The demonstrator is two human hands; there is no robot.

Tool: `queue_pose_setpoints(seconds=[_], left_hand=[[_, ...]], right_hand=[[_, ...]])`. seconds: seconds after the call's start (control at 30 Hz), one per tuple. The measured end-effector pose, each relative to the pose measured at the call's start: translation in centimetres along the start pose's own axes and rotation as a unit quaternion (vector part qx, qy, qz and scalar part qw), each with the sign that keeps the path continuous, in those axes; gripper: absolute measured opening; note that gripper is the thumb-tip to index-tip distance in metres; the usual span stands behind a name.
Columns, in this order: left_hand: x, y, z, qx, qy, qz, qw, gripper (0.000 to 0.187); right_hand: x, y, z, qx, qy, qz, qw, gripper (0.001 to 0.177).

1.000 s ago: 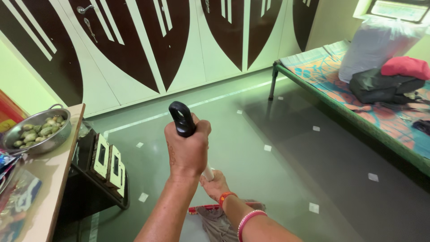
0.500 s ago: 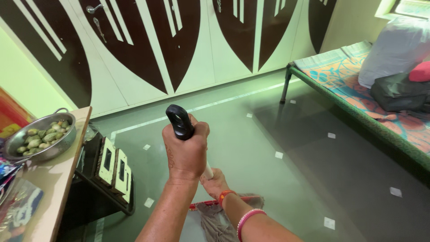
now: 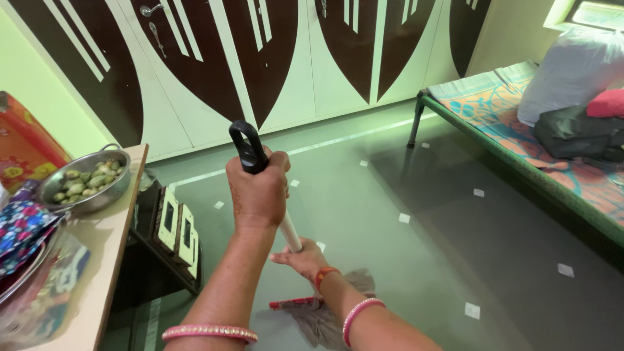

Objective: The person mops the floor using a long-handled mop, moving it in strokes across the floor surface around a cot and near a large wardrobe.

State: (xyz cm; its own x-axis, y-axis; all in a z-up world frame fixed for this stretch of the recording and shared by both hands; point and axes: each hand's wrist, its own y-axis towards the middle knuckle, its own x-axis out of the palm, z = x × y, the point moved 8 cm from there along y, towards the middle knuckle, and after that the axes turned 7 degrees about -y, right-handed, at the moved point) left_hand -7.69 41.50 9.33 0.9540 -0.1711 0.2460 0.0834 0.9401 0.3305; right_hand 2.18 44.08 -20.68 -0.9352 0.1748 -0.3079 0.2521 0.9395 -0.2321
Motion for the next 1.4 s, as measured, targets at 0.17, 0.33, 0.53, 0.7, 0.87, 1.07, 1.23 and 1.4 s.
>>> queue_pose_setpoints(seconds=[0.17,0.33,0.53,0.7,0.87,1.07,1.23,1.4], left_hand=[[-3.2,-3.0,2.3,0.001,0.031,0.021,0.999,0.029],[-6.9,-5.6,4.1,0.001,0.011,0.029,1.0,0.025],[-9.7,-9.4,5.5,0.008,0.07,0.014,0.997,0.028],[-11.8,-11.9,5.1,0.056,0.083,0.008,0.995,0.025],[-13.1,-11.5,3.5,0.097,0.103,0.038,0.989,0.024],[-14.1,-9.3,0.7,0.128,0.092,0.051,0.986,0.023],[-14.0,-5.8,-0.8,0.143,0.096,0.065,0.983,0.023],[-13.8,-1.6,-0.9,0.166,0.103,0.078,0.978,0.022]], right_hand=[[3.3,-4.6,-1.7,-0.056,0.091,0.012,0.994,0.035],[6.7,-8.1,-3.3,-0.037,0.074,0.024,0.996,0.038],[10.0,-11.8,-3.1,0.014,0.08,0.099,0.992,0.026],[13.0,-10.7,-1.5,-0.127,0.172,0.093,0.972,0.017],[14.4,-9.0,-1.5,-0.201,0.238,0.001,0.95,0.003],[15.3,-4.1,-2.4,-0.219,0.214,-0.027,0.952,0.005],[15.6,1.0,-3.1,-0.228,0.205,-0.045,0.951,0.006],[16.7,5.4,-3.2,-0.228,0.237,-0.077,0.941,0.007]])
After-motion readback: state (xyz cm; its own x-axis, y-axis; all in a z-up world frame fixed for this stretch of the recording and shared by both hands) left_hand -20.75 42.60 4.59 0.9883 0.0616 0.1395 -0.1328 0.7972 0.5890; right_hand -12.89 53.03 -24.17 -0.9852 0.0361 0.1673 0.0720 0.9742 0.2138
